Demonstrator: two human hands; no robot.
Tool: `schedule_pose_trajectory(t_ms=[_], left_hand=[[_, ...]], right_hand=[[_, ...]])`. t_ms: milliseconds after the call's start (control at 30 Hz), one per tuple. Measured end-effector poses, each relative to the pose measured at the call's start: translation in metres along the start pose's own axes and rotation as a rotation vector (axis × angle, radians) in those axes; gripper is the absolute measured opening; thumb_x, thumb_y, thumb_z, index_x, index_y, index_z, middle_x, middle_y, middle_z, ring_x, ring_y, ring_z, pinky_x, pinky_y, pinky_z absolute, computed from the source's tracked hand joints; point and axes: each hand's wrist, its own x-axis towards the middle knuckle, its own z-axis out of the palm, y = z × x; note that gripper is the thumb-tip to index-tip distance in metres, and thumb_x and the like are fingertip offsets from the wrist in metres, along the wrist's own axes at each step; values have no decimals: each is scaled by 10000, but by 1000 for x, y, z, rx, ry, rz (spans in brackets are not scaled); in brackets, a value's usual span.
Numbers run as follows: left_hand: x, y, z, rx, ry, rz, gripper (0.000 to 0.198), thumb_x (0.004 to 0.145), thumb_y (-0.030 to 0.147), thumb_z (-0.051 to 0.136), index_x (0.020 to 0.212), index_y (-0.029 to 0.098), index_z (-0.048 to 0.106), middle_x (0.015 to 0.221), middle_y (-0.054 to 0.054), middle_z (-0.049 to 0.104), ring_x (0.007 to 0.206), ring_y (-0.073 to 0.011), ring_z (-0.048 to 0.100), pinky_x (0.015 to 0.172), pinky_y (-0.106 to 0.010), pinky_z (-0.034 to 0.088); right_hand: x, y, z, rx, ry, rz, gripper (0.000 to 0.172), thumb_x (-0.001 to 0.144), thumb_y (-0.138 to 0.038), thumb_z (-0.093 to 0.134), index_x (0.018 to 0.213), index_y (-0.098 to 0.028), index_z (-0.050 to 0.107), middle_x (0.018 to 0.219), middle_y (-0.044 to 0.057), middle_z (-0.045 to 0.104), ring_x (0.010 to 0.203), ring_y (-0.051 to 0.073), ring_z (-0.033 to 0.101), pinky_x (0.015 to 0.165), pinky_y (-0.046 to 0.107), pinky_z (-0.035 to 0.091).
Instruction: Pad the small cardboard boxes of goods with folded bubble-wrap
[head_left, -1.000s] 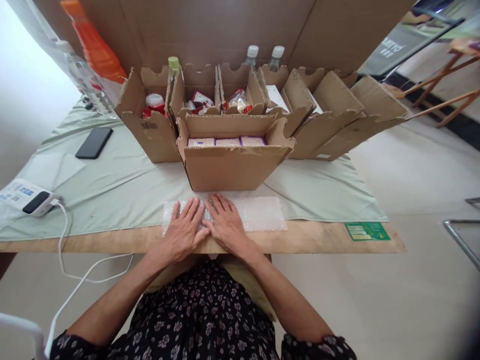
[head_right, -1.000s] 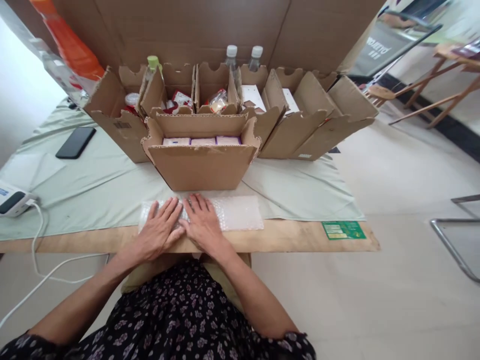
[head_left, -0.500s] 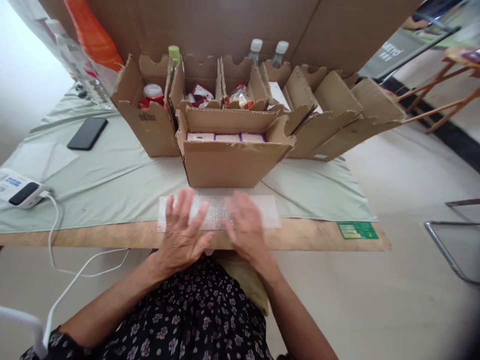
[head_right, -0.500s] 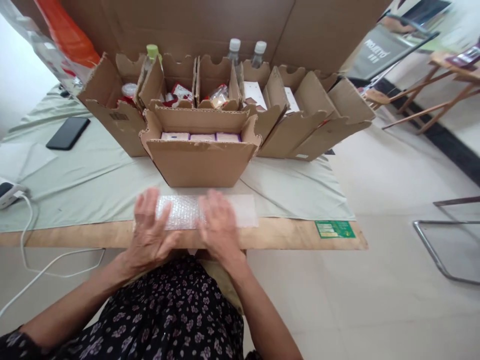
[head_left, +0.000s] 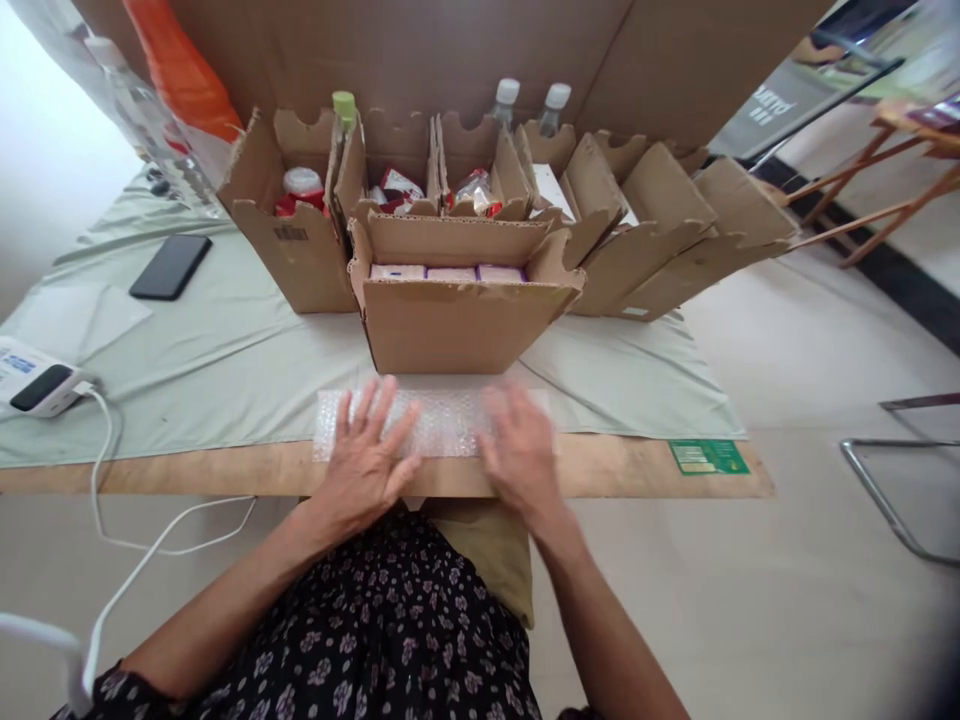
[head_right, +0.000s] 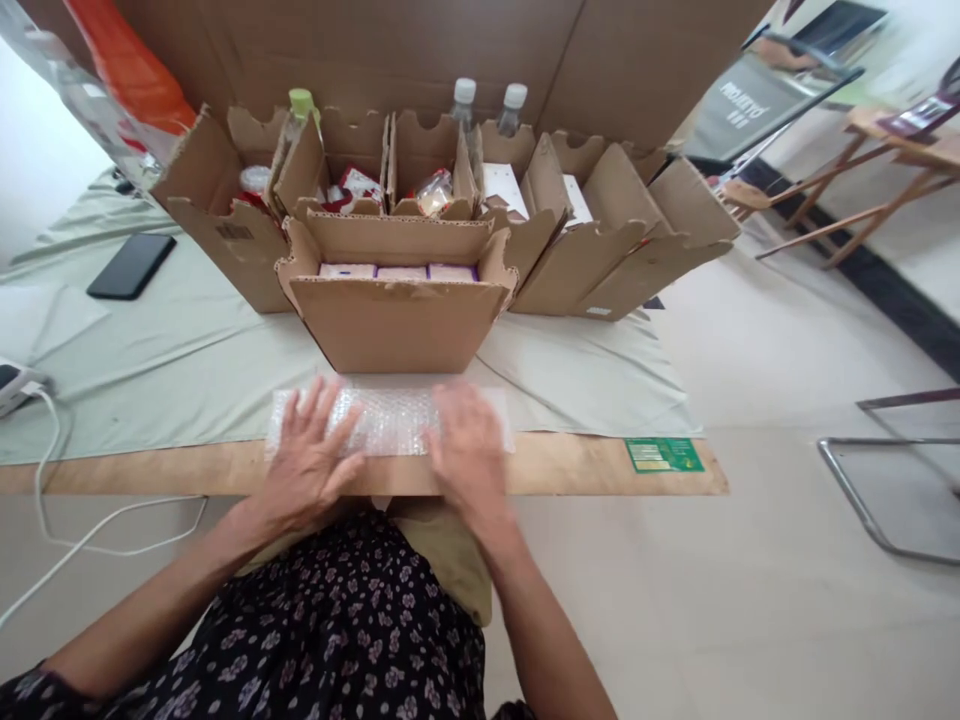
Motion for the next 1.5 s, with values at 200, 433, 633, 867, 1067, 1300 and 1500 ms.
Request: schedule_pose_trajectory(t_ms=[200, 433, 633, 867, 1067, 1300, 1500], left_hand=[[0, -15, 0, -64, -184, 169, 474, 1045, 364, 498, 1488, 198, 532, 1635, -138, 451, 1559, -338, 341, 1262, -578, 312], [6, 28, -4, -169, 1, 93, 451, 1023, 291, 515, 1463, 196, 535, 1648, -144, 421, 1584, -337, 279, 1248, -584, 349], [24, 51, 12, -136, -270, 110, 451, 1026, 360, 529, 1425, 154, 567, 1591, -194, 482, 1535, -388, 366, 1264, -632, 267], [46, 69, 8, -576, -212, 70, 414, 1003, 358, 555, 1365, 170, 627, 1541, -185, 541, 1499, -362, 418, 1260, -617, 273], [34, 31, -8, -1442, -5, -447, 623, 988, 625, 499, 1455, 214, 539, 1373, -137, 670, 1210, -320, 659, 1017, -476, 532], [36, -6, -4, -782, 78, -642, 592, 868, 338, 657, 1424, 161, 559, 919, -31, 699, 794, -189, 630, 804, -341, 515], [31, -22, 6, -189, 104, -495, 721, 889, 262, 632, 1556, 113, 404, 932, -72, 684, 872, -253, 630, 840, -393, 529]], right_hand=[[-8, 26, 13, 104, -77, -126, 433, 1047, -426, 438, 1364, -222, 652, 1504, 127, 598, 1390, 300, 534, 1120, 492, 444], [-8, 78, 9, 1, 100, 389, 456, 966, -497, 512, 1199, -142, 677, 1405, 230, 631, 1329, 395, 544, 1048, 576, 439], [2, 60, -4, 555, 188, 462, 271, 827, -483, 661, 876, -222, 605, 907, 73, 734, 830, 238, 669, 763, 386, 532], [-1, 29, -72, 1087, 273, 599, 494, 770, -417, 836, 1172, -243, 608, 764, -40, 630, 637, 116, 594, 545, 223, 482], [31, -47, -53, 1373, -146, 360, 653, 883, -477, 754, 1447, -284, 484, 1101, 61, 738, 848, 177, 740, 725, 312, 623], [28, -29, -31, 949, 5, 247, 300, 1007, -434, 577, 1215, -259, 703, 1132, 69, 779, 1029, 223, 737, 970, 433, 585], [12, -27, 4, 389, -87, -19, 280, 1005, -324, 537, 1166, -246, 752, 1272, 87, 751, 1235, 294, 648, 1040, 493, 497]])
